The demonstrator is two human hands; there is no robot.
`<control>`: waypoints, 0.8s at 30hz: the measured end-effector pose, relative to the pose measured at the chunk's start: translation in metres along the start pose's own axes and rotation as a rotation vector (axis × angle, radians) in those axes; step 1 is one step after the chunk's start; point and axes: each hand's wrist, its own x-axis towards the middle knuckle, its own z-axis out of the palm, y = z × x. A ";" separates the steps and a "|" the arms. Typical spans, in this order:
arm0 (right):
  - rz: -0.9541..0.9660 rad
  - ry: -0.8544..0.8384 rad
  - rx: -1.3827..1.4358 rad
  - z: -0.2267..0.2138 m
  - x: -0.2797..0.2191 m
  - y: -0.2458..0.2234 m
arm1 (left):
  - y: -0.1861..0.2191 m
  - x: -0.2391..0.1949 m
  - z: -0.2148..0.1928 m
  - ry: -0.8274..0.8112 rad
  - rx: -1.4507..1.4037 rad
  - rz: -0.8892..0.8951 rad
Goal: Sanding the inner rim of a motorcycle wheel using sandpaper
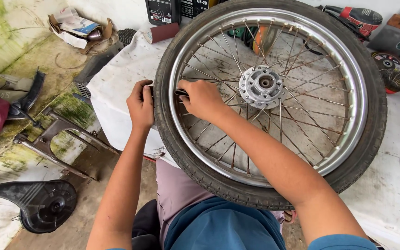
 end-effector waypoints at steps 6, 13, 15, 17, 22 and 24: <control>0.051 0.057 0.052 0.007 0.008 0.009 | 0.001 0.000 0.000 0.012 0.034 0.032; 0.015 0.104 0.133 -0.010 0.009 0.001 | 0.007 0.001 0.001 0.021 0.026 0.030; -0.007 0.052 0.162 -0.018 0.001 -0.008 | 0.007 0.001 0.000 0.022 0.024 0.040; -0.010 0.051 0.131 -0.013 0.003 -0.008 | 0.007 -0.002 0.000 0.019 0.033 0.037; -0.010 0.086 0.159 -0.012 0.002 -0.008 | -0.001 -0.004 0.000 0.015 0.036 0.028; -0.007 0.041 0.097 -0.006 0.012 0.005 | 0.000 0.001 0.000 0.017 0.016 0.023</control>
